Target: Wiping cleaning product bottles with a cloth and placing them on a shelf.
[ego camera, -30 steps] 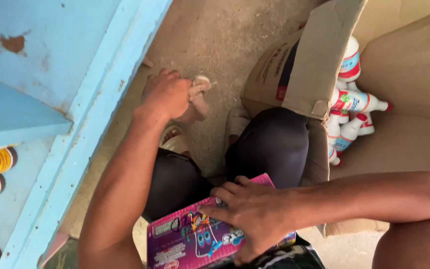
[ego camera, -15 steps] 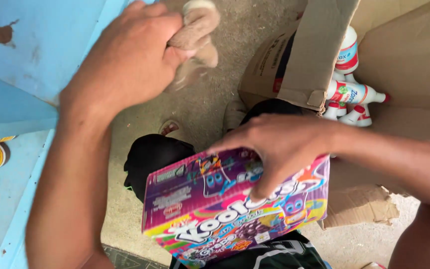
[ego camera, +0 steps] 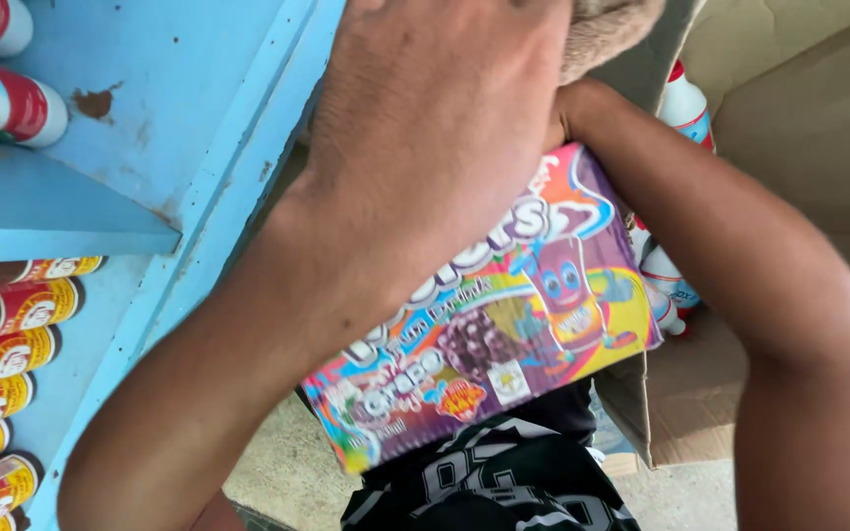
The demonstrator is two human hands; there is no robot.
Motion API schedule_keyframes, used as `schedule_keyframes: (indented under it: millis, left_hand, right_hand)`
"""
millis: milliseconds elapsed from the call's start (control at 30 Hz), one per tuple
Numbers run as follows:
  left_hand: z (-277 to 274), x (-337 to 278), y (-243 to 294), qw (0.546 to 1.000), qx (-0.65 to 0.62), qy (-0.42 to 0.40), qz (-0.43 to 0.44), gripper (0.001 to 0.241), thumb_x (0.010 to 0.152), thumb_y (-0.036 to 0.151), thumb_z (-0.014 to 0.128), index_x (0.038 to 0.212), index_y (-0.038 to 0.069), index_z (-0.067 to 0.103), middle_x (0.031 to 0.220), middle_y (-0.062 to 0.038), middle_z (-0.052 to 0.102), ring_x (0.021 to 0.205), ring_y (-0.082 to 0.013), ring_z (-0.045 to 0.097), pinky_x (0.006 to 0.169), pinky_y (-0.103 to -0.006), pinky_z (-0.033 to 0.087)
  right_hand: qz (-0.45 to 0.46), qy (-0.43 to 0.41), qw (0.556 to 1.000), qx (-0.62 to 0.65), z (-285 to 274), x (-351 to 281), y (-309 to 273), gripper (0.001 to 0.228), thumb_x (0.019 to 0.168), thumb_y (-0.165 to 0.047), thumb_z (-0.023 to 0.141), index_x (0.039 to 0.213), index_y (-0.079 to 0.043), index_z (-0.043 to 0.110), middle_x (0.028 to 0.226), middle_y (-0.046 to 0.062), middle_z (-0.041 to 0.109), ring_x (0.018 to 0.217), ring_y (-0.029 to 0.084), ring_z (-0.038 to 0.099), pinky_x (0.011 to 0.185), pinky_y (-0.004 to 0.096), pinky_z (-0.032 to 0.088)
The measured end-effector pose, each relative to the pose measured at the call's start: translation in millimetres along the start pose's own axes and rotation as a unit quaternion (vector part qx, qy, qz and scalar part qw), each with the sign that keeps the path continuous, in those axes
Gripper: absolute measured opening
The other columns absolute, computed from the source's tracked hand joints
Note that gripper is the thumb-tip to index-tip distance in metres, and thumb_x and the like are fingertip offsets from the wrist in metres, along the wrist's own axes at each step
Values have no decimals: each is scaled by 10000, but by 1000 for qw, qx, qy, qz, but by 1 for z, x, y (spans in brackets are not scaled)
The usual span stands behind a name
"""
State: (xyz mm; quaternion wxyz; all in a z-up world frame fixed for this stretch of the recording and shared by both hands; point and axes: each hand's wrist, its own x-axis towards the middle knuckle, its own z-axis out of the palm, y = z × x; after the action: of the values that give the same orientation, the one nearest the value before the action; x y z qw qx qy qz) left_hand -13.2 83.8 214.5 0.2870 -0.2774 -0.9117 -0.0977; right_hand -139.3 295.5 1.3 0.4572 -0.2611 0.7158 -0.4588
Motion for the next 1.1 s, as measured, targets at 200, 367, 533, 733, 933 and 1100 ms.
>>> schedule_keyframes:
  millis: [200, 367, 533, 733, 933, 1100]
  left_hand:
    - [58, -22, 7, 992, -79, -75, -70, 239, 878, 196, 724, 1037, 37, 644, 915, -147, 705, 941, -338, 673, 781, -518, 493]
    - [74, -22, 16, 988, -103, -89, -73, 205, 882, 219, 694, 989, 58, 625, 918, -136, 709, 921, -326, 687, 802, -492, 505]
    - [80, 1, 27, 990, -69, -117, -41, 290, 928, 335, 719, 985, 65, 628, 901, -136, 692, 863, -315, 686, 775, -485, 502]
    - [85, -7, 40, 990, -135, 0, -37, 247, 902, 285, 701, 977, 69, 608, 935, -111, 637, 924, -314, 636, 852, -488, 481]
    - [84, -12, 46, 992, -118, 31, -6, 92, 879, 135, 632, 935, 84, 580, 908, -104, 607, 925, -311, 617, 912, -487, 481]
    - [90, -15, 41, 993, -119, 1, -11, 72, 877, 138, 625, 909, 83, 592, 877, -104, 627, 882, -313, 627, 864, -489, 478]
  right_hand:
    - [-36, 66, 997, 31, 9, -21, -14, 464, 680, -167, 882, 1120, -75, 765, 1243, 123, 742, 1220, 160, 649, 1036, 314, 521]
    - [-44, 117, 991, 56, 5, 0, 69, 411, 728, -194, 882, 1112, -114, 764, 1229, 90, 737, 1200, 130, 640, 1034, 302, 511]
    - [-63, 150, 983, 80, -15, 28, 179, 358, 775, -221, 883, 1105, -152, 763, 1216, 58, 733, 1179, 100, 632, 1032, 291, 502]
    - [-185, 171, 967, -28, -25, 23, 158, 469, 703, -230, 923, 1111, -176, 697, 1152, 36, 668, 1102, 116, 605, 983, 322, 521]
    - [-79, 251, 957, -124, 17, -68, 40, 342, 841, -204, 769, 1155, -89, 697, 1155, 63, 682, 1069, 149, 601, 960, 339, 517]
    - [-114, 342, 931, -60, 33, -165, 1, 186, 989, -73, 641, 1135, 16, 715, 989, 89, 750, 925, 135, 638, 847, 324, 546]
